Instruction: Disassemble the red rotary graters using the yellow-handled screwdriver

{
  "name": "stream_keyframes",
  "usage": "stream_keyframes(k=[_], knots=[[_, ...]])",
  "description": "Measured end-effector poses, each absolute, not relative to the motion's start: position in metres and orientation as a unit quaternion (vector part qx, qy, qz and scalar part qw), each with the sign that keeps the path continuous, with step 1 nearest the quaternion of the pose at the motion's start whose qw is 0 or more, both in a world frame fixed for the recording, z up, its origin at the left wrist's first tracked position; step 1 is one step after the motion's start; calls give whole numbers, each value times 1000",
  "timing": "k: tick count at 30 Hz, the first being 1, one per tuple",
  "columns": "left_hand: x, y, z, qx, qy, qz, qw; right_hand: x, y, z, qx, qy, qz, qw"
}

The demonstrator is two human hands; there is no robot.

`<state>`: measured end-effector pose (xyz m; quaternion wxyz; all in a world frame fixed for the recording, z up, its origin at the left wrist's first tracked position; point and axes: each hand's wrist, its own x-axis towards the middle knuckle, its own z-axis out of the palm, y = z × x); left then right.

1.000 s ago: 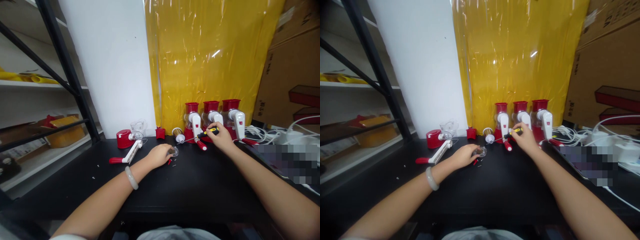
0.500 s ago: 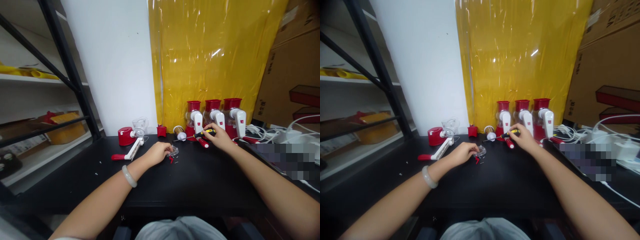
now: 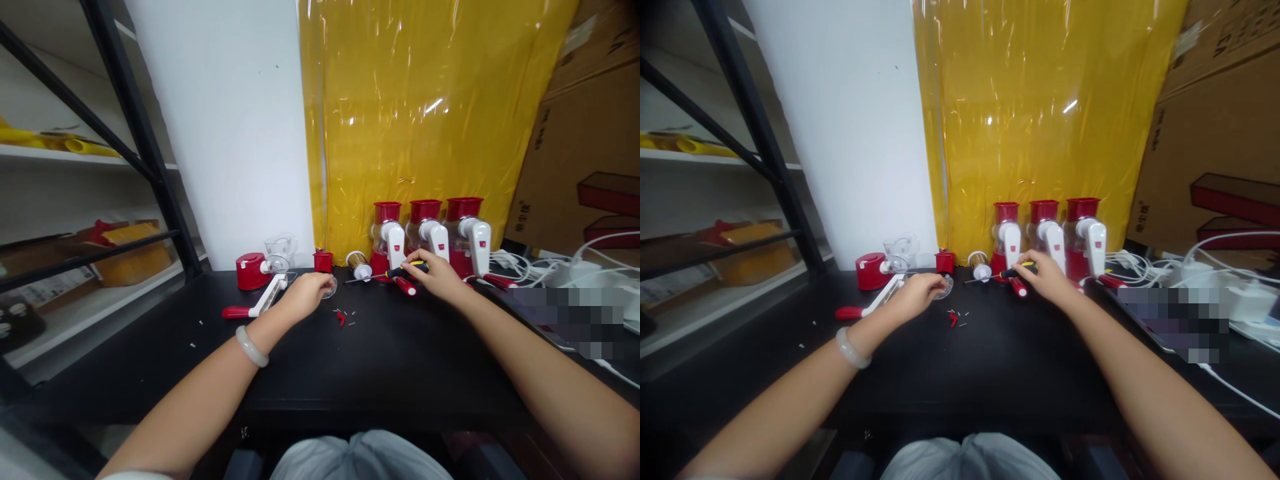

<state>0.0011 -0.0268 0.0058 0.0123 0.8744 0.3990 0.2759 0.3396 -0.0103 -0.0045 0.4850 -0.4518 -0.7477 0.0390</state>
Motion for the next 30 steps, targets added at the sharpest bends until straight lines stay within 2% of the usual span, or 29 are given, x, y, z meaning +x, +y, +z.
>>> stream_keyframes(k=[5,21,26,30], knots=[[-15,-15,7,865,457,203,-32,339,-10,-5,-449,-757,33,473],[-38,3,8,839,534,96,30,337,-18,1,-456,-777,51,431],[-43,-3,24,826,551,88,75,338,-23,5,-462,-801,75,375],[-63,-5,47,802,568,160,94,333,-35,14,-463,-831,14,308]])
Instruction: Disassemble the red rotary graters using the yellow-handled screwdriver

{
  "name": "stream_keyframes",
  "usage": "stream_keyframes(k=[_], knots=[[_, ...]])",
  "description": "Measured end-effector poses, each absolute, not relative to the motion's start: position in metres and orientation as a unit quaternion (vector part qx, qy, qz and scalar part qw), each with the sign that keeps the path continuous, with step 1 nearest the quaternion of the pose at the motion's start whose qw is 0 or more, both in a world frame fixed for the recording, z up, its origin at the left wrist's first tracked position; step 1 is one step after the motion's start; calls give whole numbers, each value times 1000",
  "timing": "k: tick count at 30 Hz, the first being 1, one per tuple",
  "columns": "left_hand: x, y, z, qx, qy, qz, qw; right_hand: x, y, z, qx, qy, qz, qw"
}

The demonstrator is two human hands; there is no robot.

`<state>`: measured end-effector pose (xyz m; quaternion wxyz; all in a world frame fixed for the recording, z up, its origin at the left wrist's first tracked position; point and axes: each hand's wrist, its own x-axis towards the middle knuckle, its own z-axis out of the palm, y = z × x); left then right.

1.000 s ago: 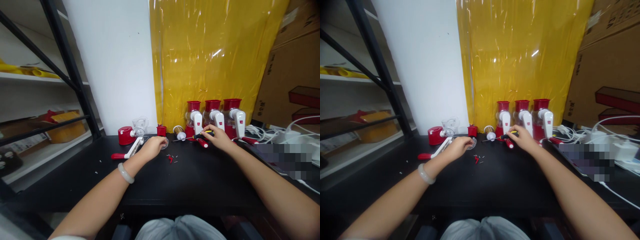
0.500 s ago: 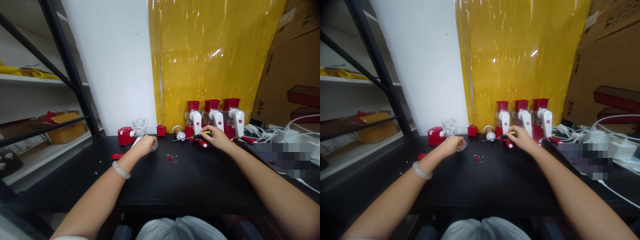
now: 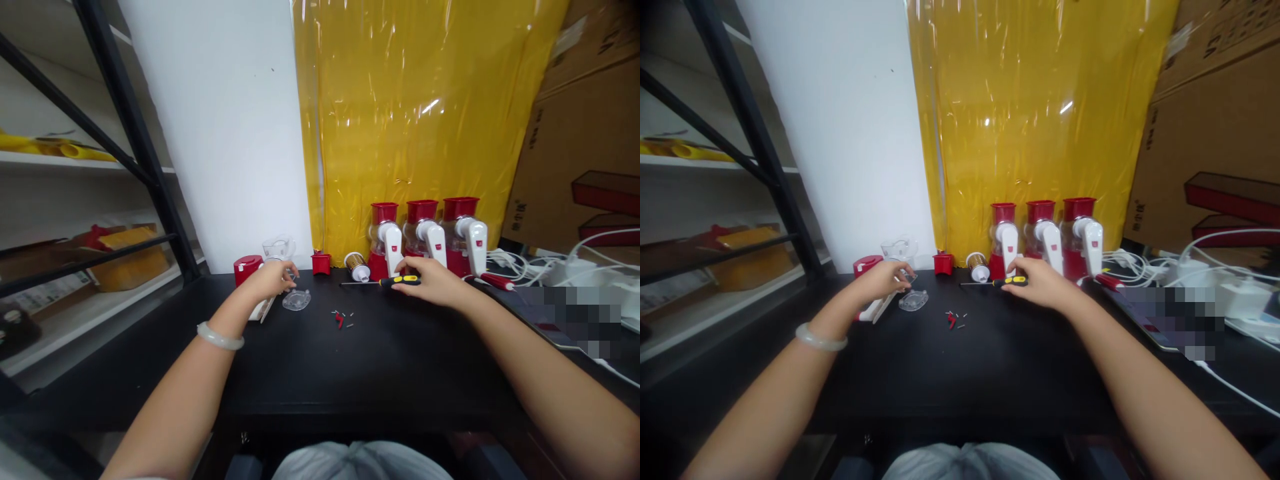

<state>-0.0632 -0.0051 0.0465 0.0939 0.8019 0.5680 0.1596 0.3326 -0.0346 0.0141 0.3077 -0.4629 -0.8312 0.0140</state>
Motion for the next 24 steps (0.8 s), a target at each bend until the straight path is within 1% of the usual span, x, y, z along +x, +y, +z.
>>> stream_keyframes(k=[1,3,7,10,14,18,22,24], knots=[[-67,-4,50,798,574,165,73,330,-39,17,-464,-835,-9,294],[-71,-2,51,805,576,135,50,322,-50,21,-465,-842,-41,272],[-59,2,36,823,563,40,59,304,-69,24,-482,-849,-62,209],[-47,3,25,823,566,14,37,293,-77,20,-497,-852,-41,161],[-43,4,21,823,567,18,20,285,-77,14,-523,-847,-10,93],[-47,9,17,825,565,27,-7,285,-73,11,-539,-841,10,50],[-49,13,13,834,551,37,-12,292,-69,7,-552,-830,80,-10],[-49,13,13,837,546,38,-10,295,-67,5,-551,-829,97,-19]])
